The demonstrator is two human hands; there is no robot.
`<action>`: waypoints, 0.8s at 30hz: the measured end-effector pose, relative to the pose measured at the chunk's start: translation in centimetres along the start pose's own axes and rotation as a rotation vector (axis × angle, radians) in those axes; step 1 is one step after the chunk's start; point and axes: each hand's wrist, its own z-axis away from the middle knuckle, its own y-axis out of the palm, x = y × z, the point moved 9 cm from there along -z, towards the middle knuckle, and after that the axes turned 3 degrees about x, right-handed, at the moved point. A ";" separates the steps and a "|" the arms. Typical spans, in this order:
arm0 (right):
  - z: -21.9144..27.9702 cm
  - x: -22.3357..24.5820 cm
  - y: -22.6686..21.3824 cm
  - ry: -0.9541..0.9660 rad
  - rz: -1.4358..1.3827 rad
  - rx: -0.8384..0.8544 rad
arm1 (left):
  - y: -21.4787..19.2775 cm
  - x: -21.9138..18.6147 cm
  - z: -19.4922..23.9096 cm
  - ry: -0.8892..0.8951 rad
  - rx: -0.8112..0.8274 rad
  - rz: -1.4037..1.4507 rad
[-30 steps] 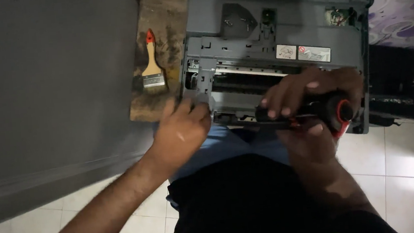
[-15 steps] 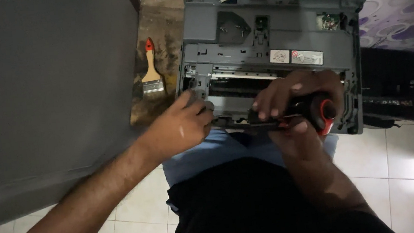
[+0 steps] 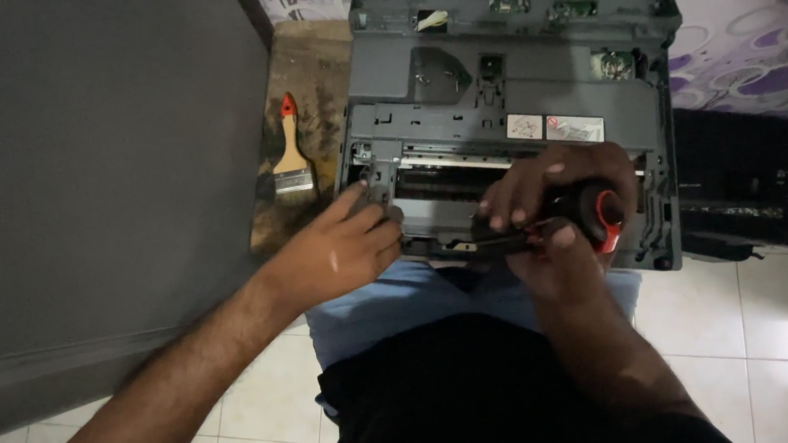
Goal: The person uses a screwdriver to remove screws from the back of a disassembled printer. They rotate the printer to access different sides and continue unscrewing components while holding the device steady.
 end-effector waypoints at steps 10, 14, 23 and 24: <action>-0.9 1.5 2.0 -0.081 0.254 -0.830 | -0.5 0.7 -0.7 -0.040 0.015 0.053; -1.1 1.6 2.3 -0.070 0.268 -0.819 | -0.9 0.6 -1.2 -0.023 0.043 0.088; -1.1 1.6 2.4 -0.070 0.221 -0.819 | -1.3 0.3 -2.2 0.082 -0.027 0.036; -1.0 1.5 2.4 -0.083 0.209 -0.801 | -1.2 0.3 -2.2 0.086 -0.012 0.023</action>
